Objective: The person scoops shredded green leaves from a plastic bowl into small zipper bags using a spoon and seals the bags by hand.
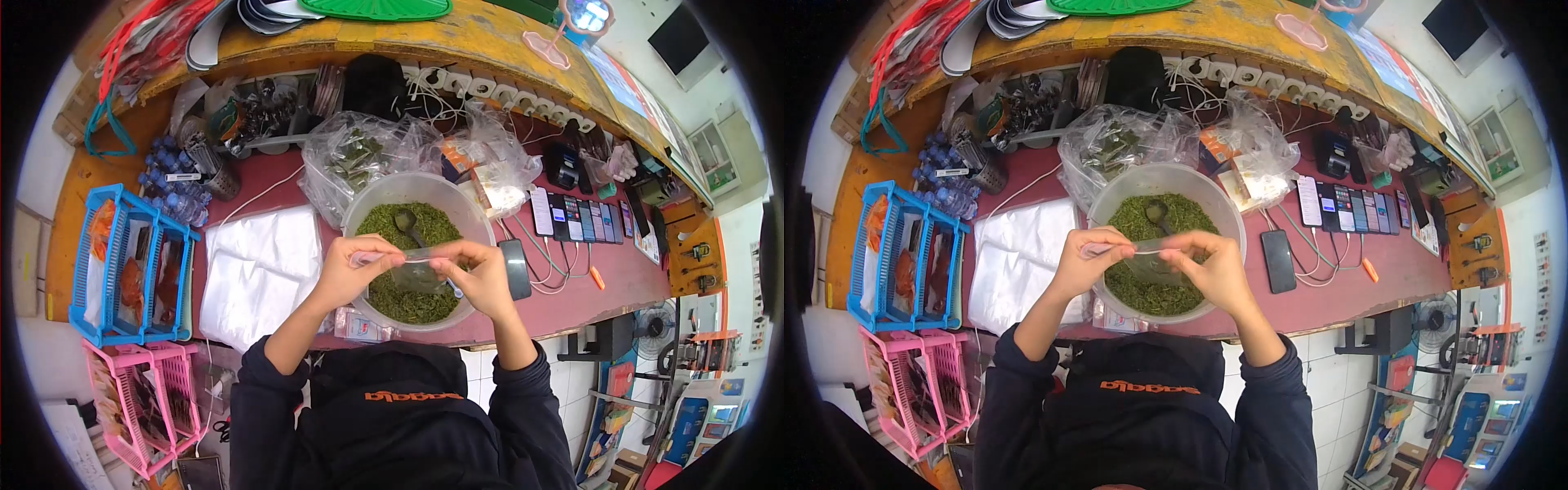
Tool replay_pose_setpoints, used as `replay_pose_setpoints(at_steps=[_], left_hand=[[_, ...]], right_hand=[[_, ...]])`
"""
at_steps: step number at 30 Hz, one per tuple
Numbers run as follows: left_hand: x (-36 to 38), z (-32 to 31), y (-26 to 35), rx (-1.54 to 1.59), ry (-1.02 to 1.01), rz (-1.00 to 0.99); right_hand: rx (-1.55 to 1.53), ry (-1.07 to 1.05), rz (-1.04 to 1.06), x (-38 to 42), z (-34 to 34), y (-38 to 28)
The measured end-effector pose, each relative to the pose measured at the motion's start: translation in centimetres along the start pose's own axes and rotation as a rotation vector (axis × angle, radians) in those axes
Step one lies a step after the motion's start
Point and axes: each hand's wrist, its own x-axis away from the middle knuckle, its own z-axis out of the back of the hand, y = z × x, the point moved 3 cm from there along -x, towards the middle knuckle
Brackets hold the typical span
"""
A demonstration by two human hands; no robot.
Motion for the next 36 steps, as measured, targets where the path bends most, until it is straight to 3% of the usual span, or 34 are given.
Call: replay_pose_setpoints(at_steps=[8,11,13,17,21,23,26,31,34,35,36], left_hand=[[0.7,-1.5,-0.2,0.057,-0.007,0.11],[0.4,-2.8,0.7,-0.088,-0.004,-0.132],[0.6,-2.7,1.3,-0.087,0.09,-0.159],[1.2,-2.0,1.6,-0.086,0.246,-0.138],[1.1,-2.4,1.2,-0.065,0.257,-0.195],[1.1,-3.3,2.0,-0.172,0.143,-0.232],[1.3,-2.8,2.9,-0.258,0.151,-0.287],[-0.4,-0.2,4.5,-0.314,0.262,-0.368],[-4.7,5.7,3.8,-0.318,0.64,-0.36],[-6.7,6.8,4.3,-0.354,0.586,-0.457],[-8.5,7.6,3.6,-0.335,0.523,-0.418]], right_hand=[[-0.173,0.031,0.03,1.4,-0.4,2.1],[0.073,0.032,0.155,1.5,-1.3,0.9],[0.15,0.075,0.259,1.6,-1.6,-0.2],[0.039,0.236,0.198,2.2,-1.1,0.7],[0.003,0.177,0.22,1.7,-1.9,-0.4],[0.186,0.168,0.379,1.5,-2.5,-1.2],[0.215,0.165,0.485,1.6,-2.7,-1.9],[0.213,0.212,0.436,2.7,-0.7,-2.3],[0.119,0.298,0.378,3.2,1.4,-1.2],[0.04,0.328,0.31,3.1,1.7,-0.9],[-0.038,0.358,0.24,3.1,1.8,-0.6]])
